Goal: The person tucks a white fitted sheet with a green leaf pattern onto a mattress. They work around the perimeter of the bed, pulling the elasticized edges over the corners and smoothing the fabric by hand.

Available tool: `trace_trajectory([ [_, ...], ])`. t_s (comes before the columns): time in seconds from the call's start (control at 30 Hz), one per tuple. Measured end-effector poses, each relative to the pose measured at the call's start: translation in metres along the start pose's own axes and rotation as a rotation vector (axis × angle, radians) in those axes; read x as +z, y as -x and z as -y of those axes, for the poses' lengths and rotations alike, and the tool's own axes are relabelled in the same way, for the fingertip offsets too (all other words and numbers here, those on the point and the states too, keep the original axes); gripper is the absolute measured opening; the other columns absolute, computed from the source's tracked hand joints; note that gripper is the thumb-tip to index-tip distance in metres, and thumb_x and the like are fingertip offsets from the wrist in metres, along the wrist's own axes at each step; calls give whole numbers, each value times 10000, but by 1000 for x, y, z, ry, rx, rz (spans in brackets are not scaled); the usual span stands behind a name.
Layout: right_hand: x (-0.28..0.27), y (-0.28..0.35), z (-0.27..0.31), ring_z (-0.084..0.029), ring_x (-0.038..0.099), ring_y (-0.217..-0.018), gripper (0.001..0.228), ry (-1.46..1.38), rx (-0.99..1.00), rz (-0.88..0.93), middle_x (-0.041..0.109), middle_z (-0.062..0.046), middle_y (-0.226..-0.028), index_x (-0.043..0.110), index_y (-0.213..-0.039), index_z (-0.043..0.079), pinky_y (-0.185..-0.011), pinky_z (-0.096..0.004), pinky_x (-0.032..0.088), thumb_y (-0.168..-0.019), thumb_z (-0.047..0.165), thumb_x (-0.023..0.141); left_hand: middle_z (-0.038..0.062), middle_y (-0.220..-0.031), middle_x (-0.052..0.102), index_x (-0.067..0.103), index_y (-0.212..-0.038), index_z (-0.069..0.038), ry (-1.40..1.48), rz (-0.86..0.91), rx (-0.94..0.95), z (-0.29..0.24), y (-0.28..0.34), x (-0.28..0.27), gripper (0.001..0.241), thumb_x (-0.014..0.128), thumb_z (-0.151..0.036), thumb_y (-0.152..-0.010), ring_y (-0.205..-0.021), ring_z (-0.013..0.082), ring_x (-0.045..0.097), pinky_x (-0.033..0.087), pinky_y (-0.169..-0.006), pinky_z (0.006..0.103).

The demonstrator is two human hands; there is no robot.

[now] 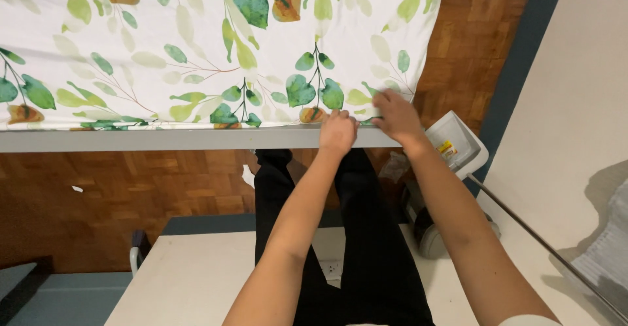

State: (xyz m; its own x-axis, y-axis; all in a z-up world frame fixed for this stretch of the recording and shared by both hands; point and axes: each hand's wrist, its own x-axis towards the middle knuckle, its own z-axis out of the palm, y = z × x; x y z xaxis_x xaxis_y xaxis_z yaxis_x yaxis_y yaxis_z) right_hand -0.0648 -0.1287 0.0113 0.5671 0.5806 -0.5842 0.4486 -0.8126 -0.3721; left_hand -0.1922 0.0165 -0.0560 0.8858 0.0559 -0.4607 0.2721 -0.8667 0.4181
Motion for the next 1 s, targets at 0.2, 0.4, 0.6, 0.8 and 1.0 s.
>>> trace_trajectory([
  [0.2, 50, -5, -25, -308, 667, -956, 659, 334, 24, -206, 527, -69, -1086, 564, -1192, 145, -753, -444, 547, -669, 351, 909, 31, -977, 563, 706, -1047, -181, 223, -86, -98, -15, 16, -7, 219, 617, -364, -963, -1061, 265, 579, 520, -888, 450],
  [0.4, 57, -20, -5, -239, 536, -652, 168, 725, 7, -677, 436, -25, -795, 464, -853, 234, -565, -424, 380, -966, 266, 584, 17, -1087, 637, 670, -1057, -220, -1, -132, -201, 18, 15, -46, 183, 641, -348, -930, -1110, 240, 630, 447, -973, 498],
  [0.6, 85, -32, 5, -223, 628, -654, 147, 668, 148, -567, 538, -26, -752, 545, -804, 179, -505, -363, 485, -897, 268, 617, 59, -816, 748, 735, -804, -173, -15, -404, -201, 103, 49, -83, 450, 572, -535, -1016, -877, 247, 732, 469, -906, 436],
  [0.8, 89, -84, 48, -355, 720, -816, 318, 539, 218, -55, 674, -126, -865, 767, -903, 80, -643, -504, 524, -961, 195, 476, 5, -975, 750, 766, -933, -208, -118, -495, -414, 203, 113, -103, 363, 585, -510, -1025, -1119, 192, 655, 346, -1115, 504],
  [1.0, 89, -106, 178, -336, 663, -884, 548, 453, -387, -303, 621, -126, -942, 728, -945, 86, -724, -456, 555, -636, 524, 840, 6, -1252, 667, 765, -1109, -209, -85, -475, -533, 272, 151, -133, 308, 592, -448, -1021, -1336, 235, 502, 283, -1153, 627],
])
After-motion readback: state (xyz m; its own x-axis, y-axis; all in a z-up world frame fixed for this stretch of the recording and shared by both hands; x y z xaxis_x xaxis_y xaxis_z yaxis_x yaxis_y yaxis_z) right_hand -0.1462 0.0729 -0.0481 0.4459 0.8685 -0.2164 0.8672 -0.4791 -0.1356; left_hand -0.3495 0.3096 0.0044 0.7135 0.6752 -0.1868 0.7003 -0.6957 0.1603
